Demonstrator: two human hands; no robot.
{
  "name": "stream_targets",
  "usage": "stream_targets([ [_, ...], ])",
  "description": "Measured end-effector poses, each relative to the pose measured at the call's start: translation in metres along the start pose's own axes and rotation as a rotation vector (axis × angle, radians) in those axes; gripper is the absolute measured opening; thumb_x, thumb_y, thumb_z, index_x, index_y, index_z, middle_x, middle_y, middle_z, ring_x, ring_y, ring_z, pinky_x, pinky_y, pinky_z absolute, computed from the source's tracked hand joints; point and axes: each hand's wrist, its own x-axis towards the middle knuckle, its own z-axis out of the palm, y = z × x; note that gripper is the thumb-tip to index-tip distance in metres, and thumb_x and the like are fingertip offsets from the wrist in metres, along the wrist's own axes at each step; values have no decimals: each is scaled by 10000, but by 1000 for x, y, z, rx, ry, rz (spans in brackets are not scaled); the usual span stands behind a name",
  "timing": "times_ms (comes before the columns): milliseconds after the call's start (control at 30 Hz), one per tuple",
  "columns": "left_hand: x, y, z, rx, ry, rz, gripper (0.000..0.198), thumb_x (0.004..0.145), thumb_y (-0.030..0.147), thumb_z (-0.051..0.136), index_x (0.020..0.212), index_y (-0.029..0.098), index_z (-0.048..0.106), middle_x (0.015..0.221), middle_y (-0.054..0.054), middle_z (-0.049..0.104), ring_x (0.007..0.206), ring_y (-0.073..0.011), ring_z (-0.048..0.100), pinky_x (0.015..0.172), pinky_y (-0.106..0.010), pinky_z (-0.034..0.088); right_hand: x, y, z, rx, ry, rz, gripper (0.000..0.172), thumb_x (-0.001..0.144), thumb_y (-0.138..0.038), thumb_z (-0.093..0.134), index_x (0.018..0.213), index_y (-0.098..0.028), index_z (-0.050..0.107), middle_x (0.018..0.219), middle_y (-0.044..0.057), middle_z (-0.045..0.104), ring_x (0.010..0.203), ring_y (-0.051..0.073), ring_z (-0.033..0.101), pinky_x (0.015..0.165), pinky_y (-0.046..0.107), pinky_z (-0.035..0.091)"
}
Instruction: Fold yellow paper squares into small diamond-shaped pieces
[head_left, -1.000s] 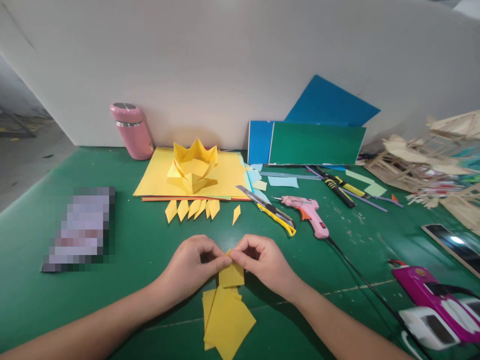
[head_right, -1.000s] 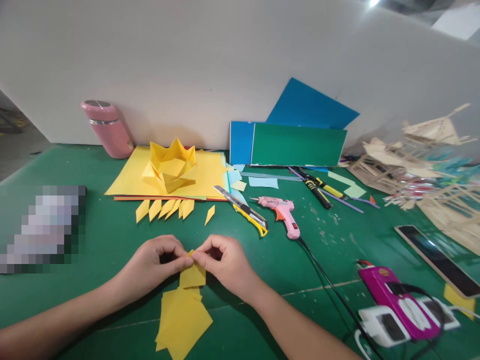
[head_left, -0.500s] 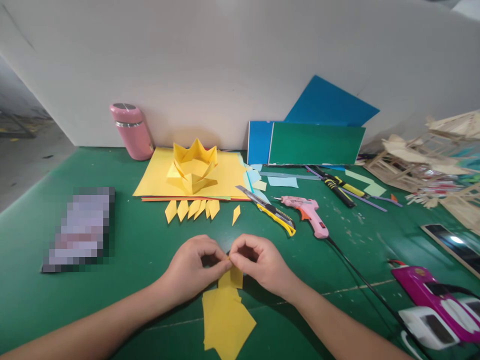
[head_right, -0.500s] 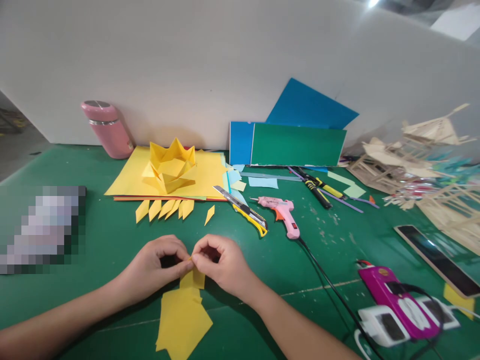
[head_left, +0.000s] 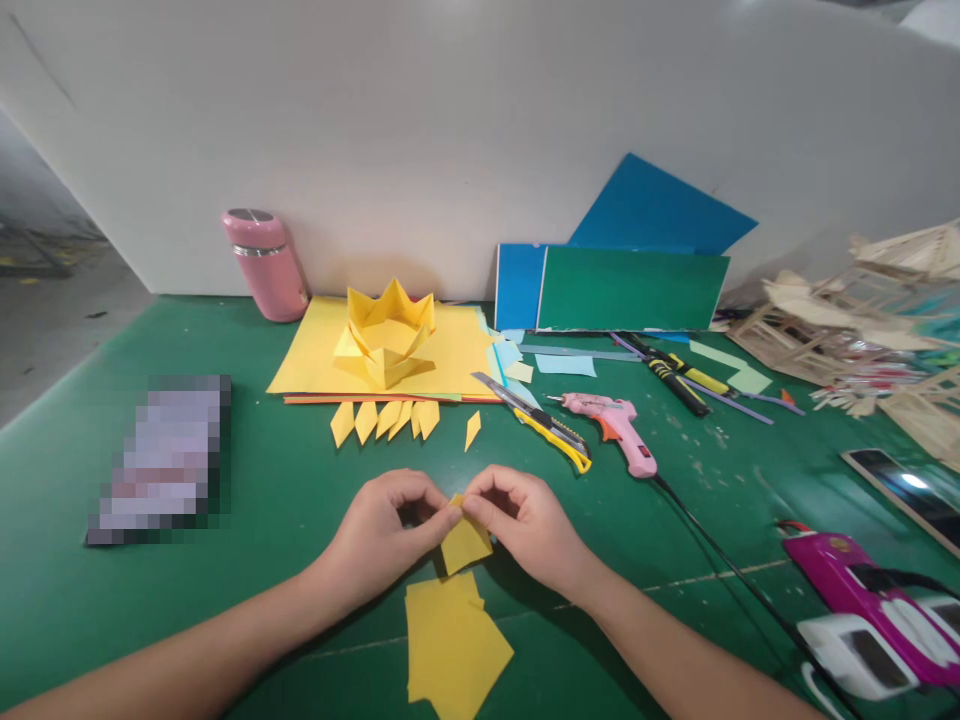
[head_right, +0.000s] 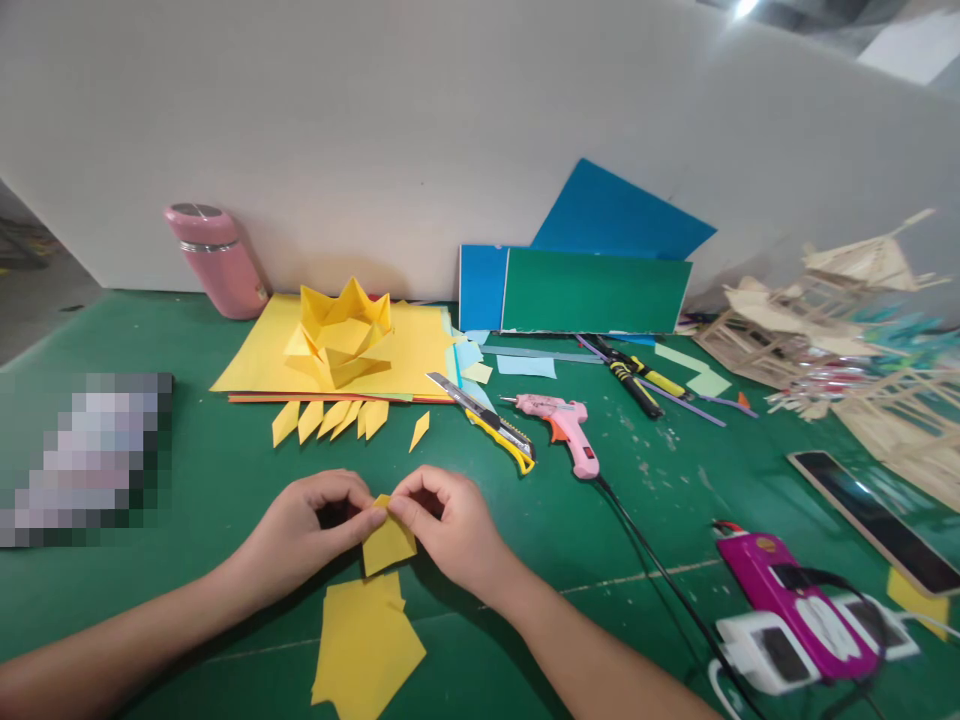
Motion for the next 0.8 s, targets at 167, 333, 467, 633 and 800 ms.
stream_targets([
  [167,0,-1,-1,16,-34,13,254,743,415,597,619,194,585,605,6,595,581,-140,530,557,-236,412,0,0,0,-5,-4,7,259,776,-400,623,648,-183,564,593,-19,529,548,107,449,518,228,377],
  [333,1,2,-2,-8,-5,-6,236,789,372,511,661,195,601,638,-3,631,604,-148,565,559,-237,432,-1,2,0,-7,-16,38,227,755,-380,629,667,-173,591,598,-14,542,534,99,429,502,225,354],
  [467,1,0,-2,-53,42,-71,273,785,416,519,646,192,589,600,3,601,570,-148,547,536,-244,439,-1,2,1,14,-4,26,229,763,-389,617,678,-178,592,610,-11,550,550,107,458,517,227,379],
  [633,1,-6,-1,-97,17,-57,201,783,388,563,804,194,609,622,22,625,570,-138,560,546,-239,446,1,4,-2,-43,85,-6,176,771,-337,608,702,-176,608,614,-6,571,537,110,477,507,224,386],
  [800,-2,-9,-4,113,53,246,155,888,229,459,932,197,605,779,-19,667,700,-153,608,643,-263,488,4,8,-10,-297,183,-136,113,789,-239,601,710,-188,663,640,9,619,564,129,511,526,238,398],
])
